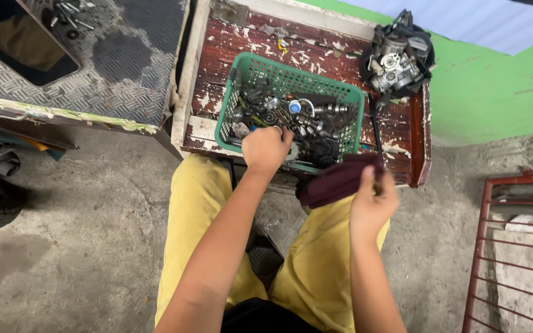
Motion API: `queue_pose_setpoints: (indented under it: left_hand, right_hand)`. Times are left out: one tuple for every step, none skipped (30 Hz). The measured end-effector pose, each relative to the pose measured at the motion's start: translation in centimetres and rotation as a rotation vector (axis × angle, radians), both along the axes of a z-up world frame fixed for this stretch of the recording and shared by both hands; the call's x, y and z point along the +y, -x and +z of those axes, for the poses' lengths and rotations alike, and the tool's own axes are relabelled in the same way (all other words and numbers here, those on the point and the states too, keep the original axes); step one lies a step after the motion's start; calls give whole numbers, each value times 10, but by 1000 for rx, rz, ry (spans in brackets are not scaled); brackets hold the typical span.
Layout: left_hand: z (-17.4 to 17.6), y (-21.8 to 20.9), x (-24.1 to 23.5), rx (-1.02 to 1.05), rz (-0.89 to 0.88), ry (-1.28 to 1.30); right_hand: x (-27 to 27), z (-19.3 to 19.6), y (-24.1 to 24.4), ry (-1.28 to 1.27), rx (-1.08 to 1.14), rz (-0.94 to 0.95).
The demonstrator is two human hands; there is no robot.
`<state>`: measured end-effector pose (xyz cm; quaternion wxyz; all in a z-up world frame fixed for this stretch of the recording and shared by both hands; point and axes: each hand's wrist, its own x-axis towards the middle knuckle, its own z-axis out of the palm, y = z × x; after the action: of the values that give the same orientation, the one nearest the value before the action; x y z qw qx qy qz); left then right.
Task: The person cleans and inspects various small motorcycle engine components from a parts basket using a cloth.
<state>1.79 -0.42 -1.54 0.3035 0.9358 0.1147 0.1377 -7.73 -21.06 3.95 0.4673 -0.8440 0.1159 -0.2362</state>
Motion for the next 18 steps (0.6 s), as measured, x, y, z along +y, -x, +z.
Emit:
queue_pose_setpoints:
  left_hand:
    - [-2, 5, -1, 3, -8, -2]
    - [-2, 5, 0, -17, -25, 0]
    - [-1, 5, 2, -36, -43, 1]
    - [3, 7, 4, -38, -40, -1]
    - [6, 10, 6, -32, -93, 19]
    - [9, 14, 9, -24, -147, 38]
    - [8, 15, 8, -26, -145, 35]
    - [6, 16, 10, -66, -165, 42]
    - [4, 17, 12, -107, -184, 48]
    - [8, 17, 12, -100, -183, 46]
    - [11, 17, 12, -74, -161, 43]
    - [14, 16, 9, -52, -143, 45]
    - [14, 18, 8, -48, -145, 48]
    - [15, 17, 8, -50, -137, 48]
    - [16, 15, 7, -53, -129, 47]
    - [13, 14, 7, -48, -133, 49]
    - [10, 13, 7, -22, -118, 36]
    - [8, 10, 7, -1, -101, 24]
  right_hand:
    - [6, 15, 0, -2, 3, -8]
    - [15, 31, -6, -167, -159, 33]
    - [23, 47, -12, -330, -320, 75]
    - [25, 40, -14, -333, -321, 78]
    - [28, 34, -17, -218, -319, 97]
    - [31, 26, -19, -104, -317, 114]
    - [37, 19, -17, -108, -318, 116]
    - [46, 11, -16, 63, -219, 198]
    - [55, 2, -14, 233, -122, 280]
    - [60, -8, -11, 229, -115, 282]
    - [66, -19, -7, 337, -110, 320]
    - [68, -29, -4, 450, -105, 356]
    - [71, -26, 2, 452, -100, 355]
    - [74, -23, 4, 523, -137, 341]
    - [77, -19, 7, 594, -174, 326]
    - [78, -19, 9, 595, -168, 324]
    - [78, -19, 12, 644, -171, 325]
    - [78, -18, 12, 694, -178, 327]
